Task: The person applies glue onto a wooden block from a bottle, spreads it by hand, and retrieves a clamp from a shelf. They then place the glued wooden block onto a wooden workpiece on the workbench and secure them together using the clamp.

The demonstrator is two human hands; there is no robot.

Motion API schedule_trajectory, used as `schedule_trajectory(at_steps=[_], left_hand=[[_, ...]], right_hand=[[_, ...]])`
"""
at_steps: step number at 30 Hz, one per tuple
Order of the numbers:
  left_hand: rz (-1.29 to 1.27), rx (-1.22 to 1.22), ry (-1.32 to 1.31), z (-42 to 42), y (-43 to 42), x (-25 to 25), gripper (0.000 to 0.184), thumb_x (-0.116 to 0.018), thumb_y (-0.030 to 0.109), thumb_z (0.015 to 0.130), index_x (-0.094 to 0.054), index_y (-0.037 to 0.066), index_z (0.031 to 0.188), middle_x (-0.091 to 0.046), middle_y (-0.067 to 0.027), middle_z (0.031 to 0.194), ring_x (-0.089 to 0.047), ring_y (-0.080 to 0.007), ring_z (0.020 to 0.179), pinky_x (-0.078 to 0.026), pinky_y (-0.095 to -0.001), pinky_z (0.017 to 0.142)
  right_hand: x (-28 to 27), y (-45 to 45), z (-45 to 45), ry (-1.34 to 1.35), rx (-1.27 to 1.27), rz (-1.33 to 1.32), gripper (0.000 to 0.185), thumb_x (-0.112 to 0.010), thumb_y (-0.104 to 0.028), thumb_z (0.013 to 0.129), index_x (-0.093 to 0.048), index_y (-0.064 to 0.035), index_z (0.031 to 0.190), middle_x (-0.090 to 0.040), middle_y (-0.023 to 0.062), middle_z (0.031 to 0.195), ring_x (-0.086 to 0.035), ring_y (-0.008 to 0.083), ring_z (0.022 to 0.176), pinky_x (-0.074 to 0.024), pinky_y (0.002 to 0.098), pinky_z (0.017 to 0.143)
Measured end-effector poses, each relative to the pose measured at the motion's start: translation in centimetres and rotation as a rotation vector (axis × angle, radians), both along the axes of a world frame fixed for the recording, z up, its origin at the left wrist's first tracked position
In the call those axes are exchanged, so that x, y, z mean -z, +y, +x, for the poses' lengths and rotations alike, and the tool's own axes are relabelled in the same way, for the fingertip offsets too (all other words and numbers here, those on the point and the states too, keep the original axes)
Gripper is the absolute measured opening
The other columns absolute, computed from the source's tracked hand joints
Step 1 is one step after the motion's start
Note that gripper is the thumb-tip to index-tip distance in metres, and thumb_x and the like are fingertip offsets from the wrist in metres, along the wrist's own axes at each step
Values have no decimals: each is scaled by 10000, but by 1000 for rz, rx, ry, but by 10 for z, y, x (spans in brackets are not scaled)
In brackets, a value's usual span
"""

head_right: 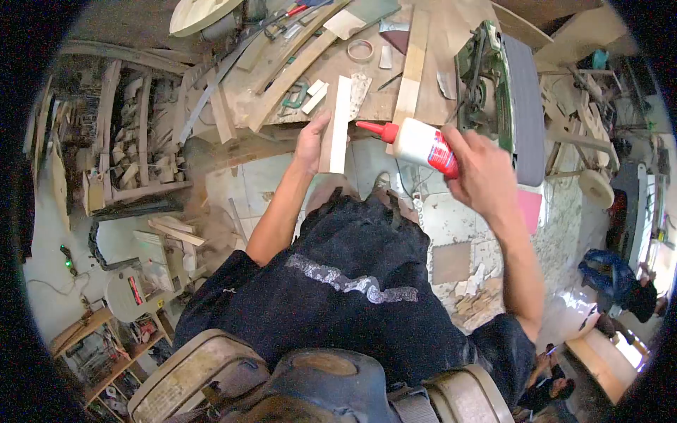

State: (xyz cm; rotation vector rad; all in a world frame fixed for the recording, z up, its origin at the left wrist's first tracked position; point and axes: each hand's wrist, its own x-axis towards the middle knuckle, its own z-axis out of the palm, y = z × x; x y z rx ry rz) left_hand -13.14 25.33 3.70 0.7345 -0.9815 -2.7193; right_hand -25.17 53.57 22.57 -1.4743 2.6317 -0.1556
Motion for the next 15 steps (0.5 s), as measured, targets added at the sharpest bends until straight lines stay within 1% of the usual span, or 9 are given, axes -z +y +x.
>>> schedule_trajectory(at_steps=[1, 3, 4, 5, 6, 8, 9, 12, 15], left_hand=[[-23, -24, 0, -5, 1, 1, 340, -528, 304, 1020, -588, 51, 1239, -690, -65, 982, -692, -189, 753, -591, -326, 650], [-60, -69, -2, -13, 2, 4, 345, -527, 296, 1023, -586, 46, 1253, -693, -63, 995, -692, -186, 766, -588, -321, 654], [-22, -58, 1, -15, 3, 4, 345, -518, 310, 1026, -590, 49, 1241, -694, -65, 983, -691, -187, 756, -584, -319, 645], [11, -45, 8, -16, 1, 2, 347, -510, 323, 1030, -594, 52, 1230, -695, -66, 971, -689, -187, 746, -581, -317, 635], [42, -30, 17, -19, -3, 1, 350, -501, 336, 1033, -597, 55, 1218, -696, -68, 960, -687, -188, 737, -577, -315, 626], [80, 69, 15, -23, -17, 2, 382, -456, 364, 1047, -613, 48, 1193, -690, -70, 917, -681, -184, 720, -581, -318, 632], [99, 122, 13, -24, -25, 2, 403, -433, 379, 1053, -620, 45, 1180, -687, -71, 896, -678, -183, 711, -584, -319, 636], [122, 164, -9, -27, -46, -5, 417, -414, 383, 1059, -641, 40, 1128, -685, -72, 851, -672, -181, 690, -573, -317, 620], [199, 199, 22, -30, -67, -13, 422, -417, 400, 1061, -625, 39, 1124, -673, -83, 831, -645, -190, 658, -552, -324, 605]], right_hand=[[-12, -5, -9, 62, -50, 87, 718, -773, -97, 650, -475, -114, 1303, -560, 106, 898, -624, 318, 846, -524, 430, 723], [-34, -22, -22, 176, -141, 143, 700, -774, -91, 662, -477, -124, 1295, -550, 92, 909, -616, 291, 870, -517, 407, 731], [-41, -33, -27, 235, -189, 172, 691, -774, -89, 668, -478, -128, 1291, -546, 85, 914, -613, 278, 882, -513, 396, 735], [-46, -42, -29, 277, -210, 211, 630, -757, -100, 706, -487, -134, 1274, -562, 76, 951, -610, 263, 904, -504, 384, 746], [-51, -52, -33, 313, -251, 227, 612, -749, -108, 720, -490, -135, 1273, -565, 75, 954, -610, 261, 906, -503, 385, 745], [-60, -75, -37, 381, -323, 257, 576, -733, -124, 746, -494, -137, 1271, -572, 74, 960, -611, 255, 910, -501, 387, 743], [-64, -88, -35, 419, -320, 345, 548, -717, -144, 773, -500, -141, 1276, -580, 72, 973, -614, 249, 920, -499, 382, 749], [-80, -126, -32, 461, -330, 387, 539, -716, -142, 775, -503, -146, 1270, -581, 70, 968, -615, 248, 919, -497, 378, 753], [-94, -163, -23, 544, -353, 398, 572, -744, -188, 765, -491, -158, 1276, -581, 68, 961, -615, 235, 918, -495, 373, 760]])
